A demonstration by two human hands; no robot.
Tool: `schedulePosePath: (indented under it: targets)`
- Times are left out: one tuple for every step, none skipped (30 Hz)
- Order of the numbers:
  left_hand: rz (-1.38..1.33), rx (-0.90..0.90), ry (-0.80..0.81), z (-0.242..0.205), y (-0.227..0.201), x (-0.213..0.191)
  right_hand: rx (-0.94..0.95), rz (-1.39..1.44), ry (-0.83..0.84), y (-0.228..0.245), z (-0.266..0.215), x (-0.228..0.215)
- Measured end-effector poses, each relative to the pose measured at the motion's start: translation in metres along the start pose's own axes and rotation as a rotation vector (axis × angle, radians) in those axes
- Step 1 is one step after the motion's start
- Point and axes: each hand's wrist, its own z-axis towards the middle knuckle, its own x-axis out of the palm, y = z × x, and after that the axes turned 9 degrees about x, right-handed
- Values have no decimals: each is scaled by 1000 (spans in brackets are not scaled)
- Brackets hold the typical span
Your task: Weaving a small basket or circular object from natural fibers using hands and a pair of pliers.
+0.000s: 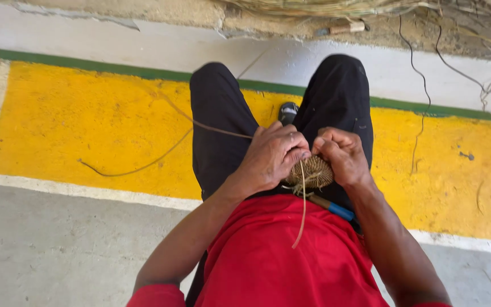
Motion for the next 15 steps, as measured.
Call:
schedulePosePath:
  targets:
    - [-8,-7,1,-3,-2,1,11,-1,0,-2,-4,1]
    - [-4,-15,-7,-7,-5,2,60,82,-33,-4,-9,3]
    - [14,-8,-22,-4,-3,0,88,163,-65,-4,-5,4]
    - [21,1,-28,-1,4,-1,76,161,-64,-7,1,1]
    - [0,-13,-25,-2,6,1,145,161,-76,-10,-2,-3]
    - [-20,-27,-22,-5,9,3,213,160,-89,-13,-5,-6]
    - [-22,-27,-28,-9,14,10,213,154,-87,-3,-10,-8]
    - [-89,-33,4,-12,18,15,151,-2,-39,7,-16,-10]
    - [-143,-32,31,-10,26,17,74,-159,13,20,-12,-12]
    - [-132,-25,19,-3,30,12,58,-164,19,23,-3,-21]
    - [-153,-25,46,-5,27,12,49,-91,119,23,-6,-28]
    - [-175,-26,72,-7,24,13,40,-16,218,22,-10,-35]
    - [-173,-26,69,-6,26,14,38,-18,221,35,-8,-33]
    - [-178,-17,92,-5,26,15,11,-130,273,49,-7,-31]
    - [-186,-11,119,-5,26,16,-11,-239,325,63,-8,-28]
